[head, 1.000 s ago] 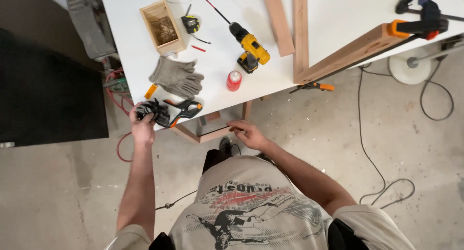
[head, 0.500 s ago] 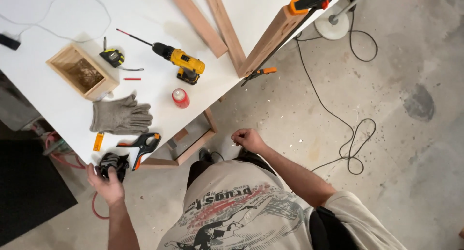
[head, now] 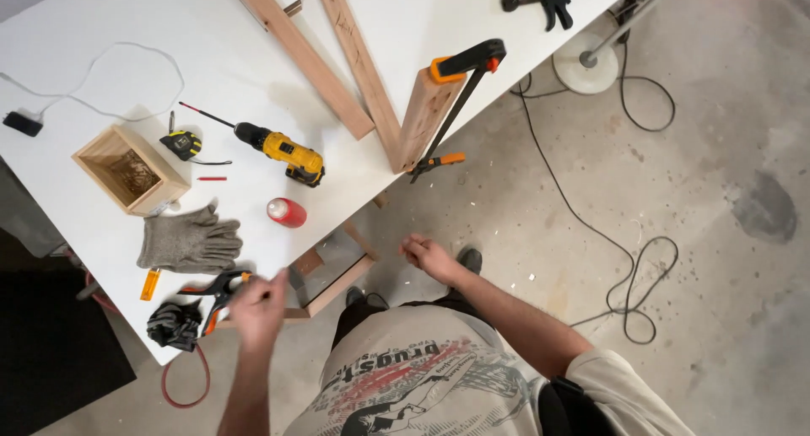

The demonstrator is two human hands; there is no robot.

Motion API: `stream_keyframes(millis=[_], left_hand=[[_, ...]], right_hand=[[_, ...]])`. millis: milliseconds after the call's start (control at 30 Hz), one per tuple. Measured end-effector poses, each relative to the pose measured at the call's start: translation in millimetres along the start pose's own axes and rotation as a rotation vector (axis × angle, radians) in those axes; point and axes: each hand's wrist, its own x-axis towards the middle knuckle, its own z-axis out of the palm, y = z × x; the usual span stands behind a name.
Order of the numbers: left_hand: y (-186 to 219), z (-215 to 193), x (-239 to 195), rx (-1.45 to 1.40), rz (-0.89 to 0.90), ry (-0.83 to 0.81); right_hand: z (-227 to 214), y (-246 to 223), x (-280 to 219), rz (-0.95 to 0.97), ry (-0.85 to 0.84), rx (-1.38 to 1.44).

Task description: Assembling wooden components by applying glue, clamping them together, and securing with screws using a power drill.

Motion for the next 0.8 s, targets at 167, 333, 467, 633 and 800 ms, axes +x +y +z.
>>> stream_keyframes(millis=[167, 333, 467, 633, 800], left_hand=[[207.3, 132.9, -19.5, -0.353, 0.597, -0.477], [232.6, 231.6, -51.1, -0.038, 0.718, -0.436], [213.7, 251.5, -38.2, 0.096, 0.339, -0.621], [204.7, 224.6, -47.9, 0.234, 0.078, -0.504], [230.6, 184.3, -11.7, 0.231, -0.099, -0.318]], right_hand=[[-51.3, -64.2, -34.5, -0.114, -0.506, 0.760], [-133.6, -53.1, -34.8, -0.018, -0.563, 0.965], [-196.0, -23.0, -25.5, -0.170, -0.582, 0.634], [-236.8, 0.9, -1.6, 0.045, -0.331, 0.448], [-248.0, 55.0, 41.3, 0.058, -0.228, 0.276]])
